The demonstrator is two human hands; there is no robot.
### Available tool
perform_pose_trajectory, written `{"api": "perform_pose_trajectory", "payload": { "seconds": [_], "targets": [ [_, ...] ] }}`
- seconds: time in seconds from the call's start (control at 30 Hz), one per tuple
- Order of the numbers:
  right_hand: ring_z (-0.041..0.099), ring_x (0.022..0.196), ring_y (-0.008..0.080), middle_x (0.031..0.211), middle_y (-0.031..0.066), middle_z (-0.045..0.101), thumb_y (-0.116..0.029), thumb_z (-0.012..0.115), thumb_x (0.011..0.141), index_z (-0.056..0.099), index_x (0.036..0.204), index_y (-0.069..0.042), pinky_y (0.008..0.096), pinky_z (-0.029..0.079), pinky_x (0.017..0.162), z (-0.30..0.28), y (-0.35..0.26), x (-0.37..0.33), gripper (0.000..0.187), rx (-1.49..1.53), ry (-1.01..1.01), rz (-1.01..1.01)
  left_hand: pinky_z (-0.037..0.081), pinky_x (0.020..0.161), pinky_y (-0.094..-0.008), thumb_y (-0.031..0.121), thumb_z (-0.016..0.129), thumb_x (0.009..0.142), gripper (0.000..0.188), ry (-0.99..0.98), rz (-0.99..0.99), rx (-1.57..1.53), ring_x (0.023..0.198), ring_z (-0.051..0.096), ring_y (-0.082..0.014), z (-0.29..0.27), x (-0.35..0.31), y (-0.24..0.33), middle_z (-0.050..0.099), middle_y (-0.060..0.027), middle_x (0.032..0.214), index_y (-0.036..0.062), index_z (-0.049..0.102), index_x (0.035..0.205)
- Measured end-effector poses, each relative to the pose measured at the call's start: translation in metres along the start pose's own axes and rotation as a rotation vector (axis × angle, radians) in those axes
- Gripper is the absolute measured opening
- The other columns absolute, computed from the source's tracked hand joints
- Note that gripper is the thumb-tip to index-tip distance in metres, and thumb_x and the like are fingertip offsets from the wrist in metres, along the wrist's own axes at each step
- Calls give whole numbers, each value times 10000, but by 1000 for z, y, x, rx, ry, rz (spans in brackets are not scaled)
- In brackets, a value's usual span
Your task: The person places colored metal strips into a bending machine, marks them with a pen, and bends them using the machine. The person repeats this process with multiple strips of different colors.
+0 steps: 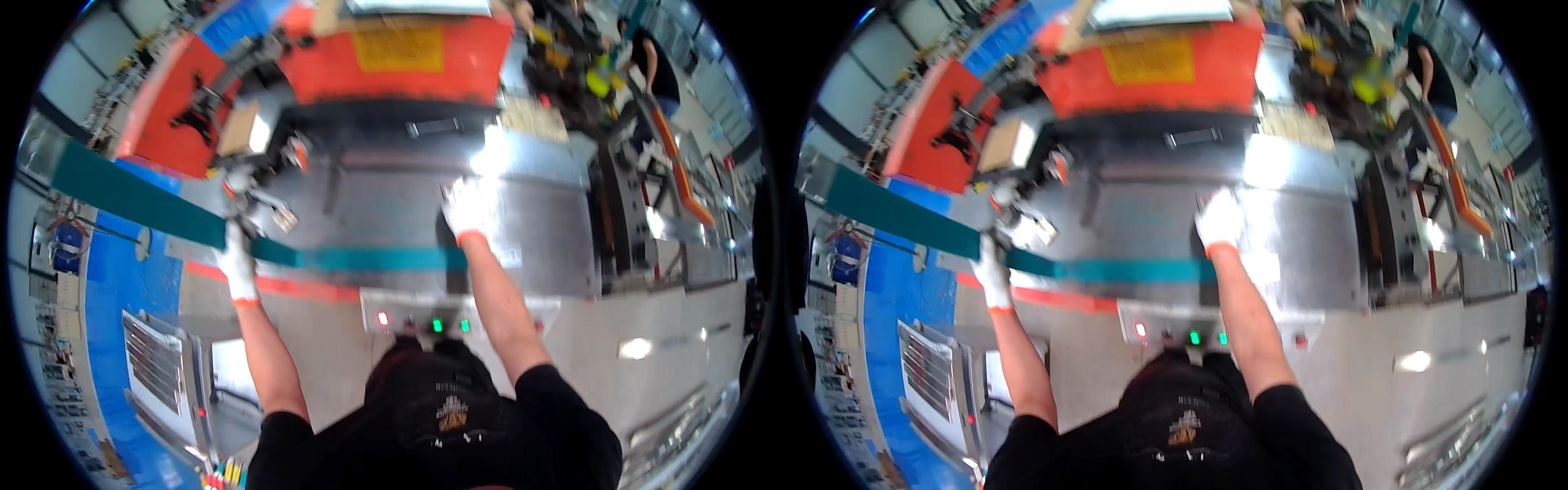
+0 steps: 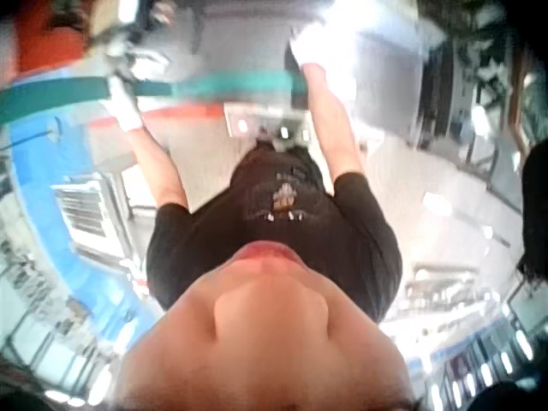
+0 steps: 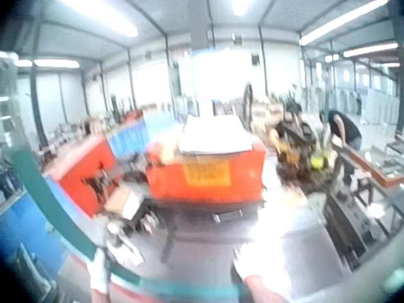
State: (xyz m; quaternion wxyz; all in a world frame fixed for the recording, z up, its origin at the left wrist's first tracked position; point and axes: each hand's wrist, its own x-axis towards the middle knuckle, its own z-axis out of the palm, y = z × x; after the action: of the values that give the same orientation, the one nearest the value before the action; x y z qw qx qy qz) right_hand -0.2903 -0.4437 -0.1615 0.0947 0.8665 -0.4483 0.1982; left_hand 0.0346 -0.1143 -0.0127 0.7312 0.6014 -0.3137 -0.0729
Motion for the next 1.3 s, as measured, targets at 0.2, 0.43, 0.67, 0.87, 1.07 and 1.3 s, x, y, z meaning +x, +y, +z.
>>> {"api": "perform_pose_trajectory", "payload": {
  "seconds": [0.2,0.43,0.67,0.87,1.07,1.3],
  "targets": [
    [605,1137,385,1198,227,597,-284,867,626,437,1251,-27,442,512,950,-52,-52,23,800,336,-400,537,464,641,-292,189,613,991,229,35,20,-240,703,550,-137,-23,-16,-18,596,-43,836,23,592,1148],
    [691,945,393,1036,207,691,-308,775,781,453,1266,-41,457,550,833,11,-36,5,641,236,-63,422,465,663,-272,170,617,989,205,61,25,-249,722,542,-98,-12,-13,-27,615,-25,886,10,623,1117],
    [664,955,414,1075,235,666,-144,711,848,512,1190,-24,446,531,837,-32,-110,-10,414,828,-110,206,435,639,-260,151,605,993,194,-45,130,-264,720,517,-99,-6,-13,-4,596,-24,848,6,627,1120],
    [649,840,295,952,142,663,-172,734,822,562,1161,-72,386,525,779,-70,-229,38,393,1257,-247,320,517,911,-346,264,539,1040,440,168,-298,-39,1074,613,-183,-36,-15,-56,618,-69,1278,35,514,1414],
    [681,868,260,930,150,668,-166,722,863,563,1117,-57,358,541,802,-138,-133,-23,319,1316,-219,288,385,649,-285,280,531,1043,300,47,4,-245,701,429,-95,-10,-13,-23,485,12,791,10,611,1146],
    [621,953,169,1002,69,659,-40,670,887,575,1121,-59,336,507,856,-168,89,-209,254,899,192,500,440,679,-266,188,555,1022,200,200,-63,-192,714,456,-98,144,-35,13,489,17,794,6,628,1062]
  ]
}}
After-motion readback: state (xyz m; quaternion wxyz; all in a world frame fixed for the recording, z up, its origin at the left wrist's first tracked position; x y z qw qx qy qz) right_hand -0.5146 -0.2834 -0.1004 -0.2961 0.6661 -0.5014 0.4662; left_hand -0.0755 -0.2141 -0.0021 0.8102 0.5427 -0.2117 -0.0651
